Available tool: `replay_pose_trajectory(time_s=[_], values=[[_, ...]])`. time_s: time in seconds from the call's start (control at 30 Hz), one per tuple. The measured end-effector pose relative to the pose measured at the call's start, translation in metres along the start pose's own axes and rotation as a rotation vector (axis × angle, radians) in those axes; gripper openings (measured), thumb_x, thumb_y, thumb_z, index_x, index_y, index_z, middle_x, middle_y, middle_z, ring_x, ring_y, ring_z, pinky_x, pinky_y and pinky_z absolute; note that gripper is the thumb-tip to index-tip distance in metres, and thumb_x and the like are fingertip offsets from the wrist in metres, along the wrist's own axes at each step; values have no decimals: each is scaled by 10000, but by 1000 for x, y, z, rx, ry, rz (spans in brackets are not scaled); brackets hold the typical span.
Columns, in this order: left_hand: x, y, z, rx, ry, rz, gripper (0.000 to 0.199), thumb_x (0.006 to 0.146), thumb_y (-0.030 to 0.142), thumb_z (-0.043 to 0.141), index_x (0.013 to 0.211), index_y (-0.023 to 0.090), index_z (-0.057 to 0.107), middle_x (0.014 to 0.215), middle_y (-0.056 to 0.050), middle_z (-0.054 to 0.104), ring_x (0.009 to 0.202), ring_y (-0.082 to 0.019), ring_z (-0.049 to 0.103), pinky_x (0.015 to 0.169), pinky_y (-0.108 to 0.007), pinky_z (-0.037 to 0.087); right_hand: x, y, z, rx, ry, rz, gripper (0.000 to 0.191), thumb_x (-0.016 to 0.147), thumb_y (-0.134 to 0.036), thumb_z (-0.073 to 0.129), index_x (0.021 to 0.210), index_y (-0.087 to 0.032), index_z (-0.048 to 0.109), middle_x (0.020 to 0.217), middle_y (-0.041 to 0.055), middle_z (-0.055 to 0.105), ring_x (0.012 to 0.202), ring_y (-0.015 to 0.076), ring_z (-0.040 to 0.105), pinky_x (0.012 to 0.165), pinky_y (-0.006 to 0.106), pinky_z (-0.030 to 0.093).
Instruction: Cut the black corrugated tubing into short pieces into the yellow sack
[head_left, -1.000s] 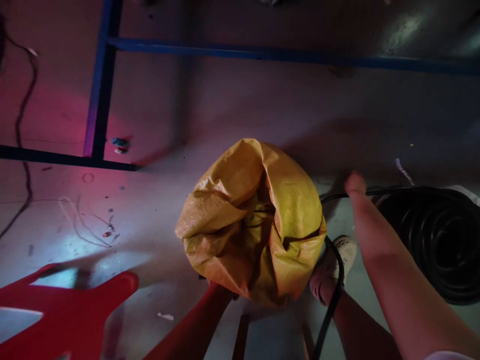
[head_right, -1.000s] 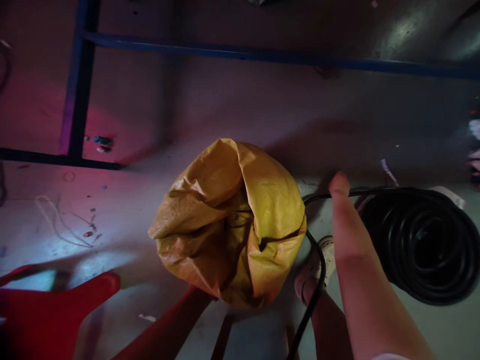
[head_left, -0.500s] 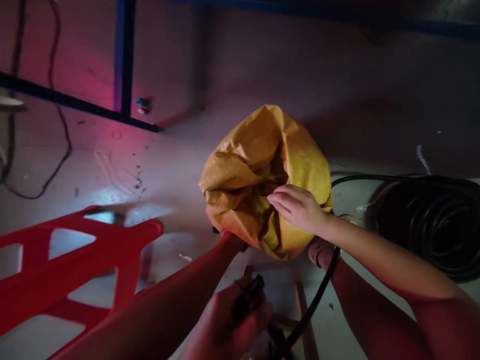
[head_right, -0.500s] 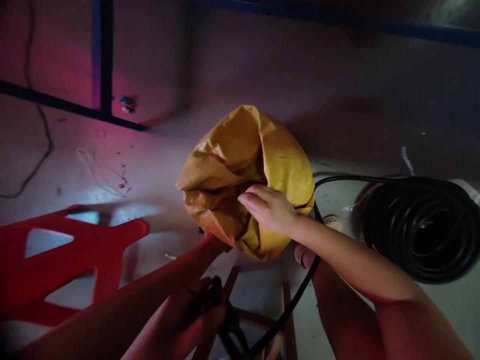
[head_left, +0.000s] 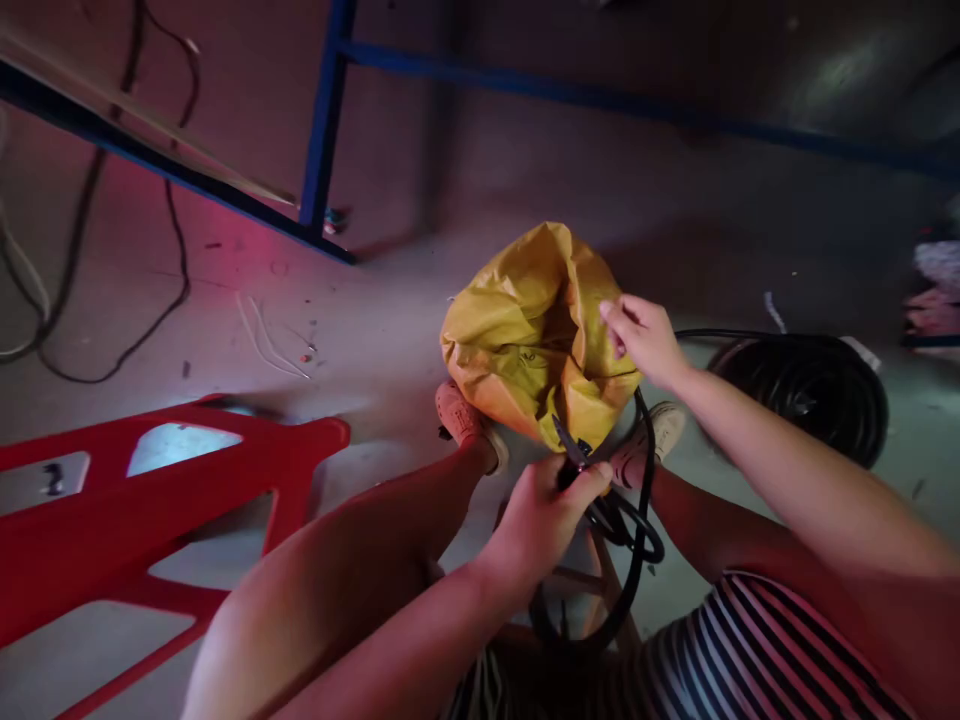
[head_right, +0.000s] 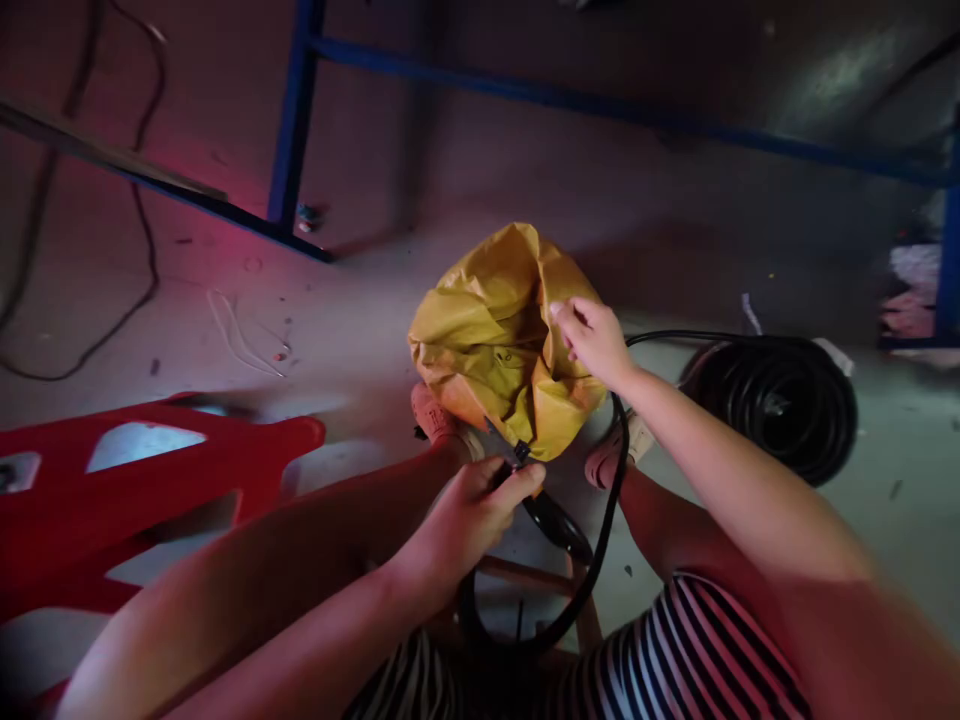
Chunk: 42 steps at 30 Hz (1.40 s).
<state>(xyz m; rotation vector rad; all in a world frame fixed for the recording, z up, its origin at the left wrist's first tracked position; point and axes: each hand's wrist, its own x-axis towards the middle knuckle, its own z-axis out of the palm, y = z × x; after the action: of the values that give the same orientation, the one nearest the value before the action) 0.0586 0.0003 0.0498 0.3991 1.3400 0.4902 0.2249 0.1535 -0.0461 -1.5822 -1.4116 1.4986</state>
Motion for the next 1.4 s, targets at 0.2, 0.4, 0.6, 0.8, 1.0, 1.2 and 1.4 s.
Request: replay_pose_trajectory(time_s=[0.2,0.4,0.6,0.8,1.0,1.2,1.4], values=[[-1,5,18,-173,78,151,305,808,450,733,724,178,623,584,47,455,562,-107,422,543,-231,333,-109,-52,-33,77,-571,276,131,750,-239,750,862,-185,708,820,16,696,725,159,638,677,283,514],[-7,26,13,-178,104,361,340,768,449,733,697,188,526,605,56,469,556,-96,425,530,-230,335,-163,-61,15,242,-509,223,320,724,-295,858,950,-195,654,874,7,682,740,143,597,690,274,494],[-14,46,0,-190,32,466,426,786,542,769,783,189,529,650,65,448,560,-81,401,522,-219,331,-162,-77,39,255,-224,89,300,694,-375,898,820,-191,698,761,11,684,700,175,587,667,307,481],[-13,54,-6,-259,49,399,328,927,516,604,903,208,492,681,68,462,507,-60,332,463,-188,235,-143,-75,22,417,142,35,302,652,-313,914,841,-217,698,953,47,756,878,220,685,840,359,531],[-11,46,2,-167,40,363,278,908,444,629,970,202,504,653,73,492,510,-66,363,475,-182,266,-124,-81,24,494,138,3,392,574,-247,966,822,-219,664,845,-13,680,792,177,641,801,327,509],[-4,45,-10,-14,-50,434,395,912,578,599,909,185,556,709,38,554,497,-72,458,442,-188,359,-120,-83,28,473,258,-61,394,572,-270,966,798,-216,647,820,-19,644,754,167,590,710,301,463],[0,46,-21,119,-77,460,371,908,529,593,788,180,561,631,46,545,427,-55,400,414,-190,302,-118,-85,26,488,329,-21,421,546,-309,968,790,-218,638,758,-30,617,713,168,578,702,319,460]])
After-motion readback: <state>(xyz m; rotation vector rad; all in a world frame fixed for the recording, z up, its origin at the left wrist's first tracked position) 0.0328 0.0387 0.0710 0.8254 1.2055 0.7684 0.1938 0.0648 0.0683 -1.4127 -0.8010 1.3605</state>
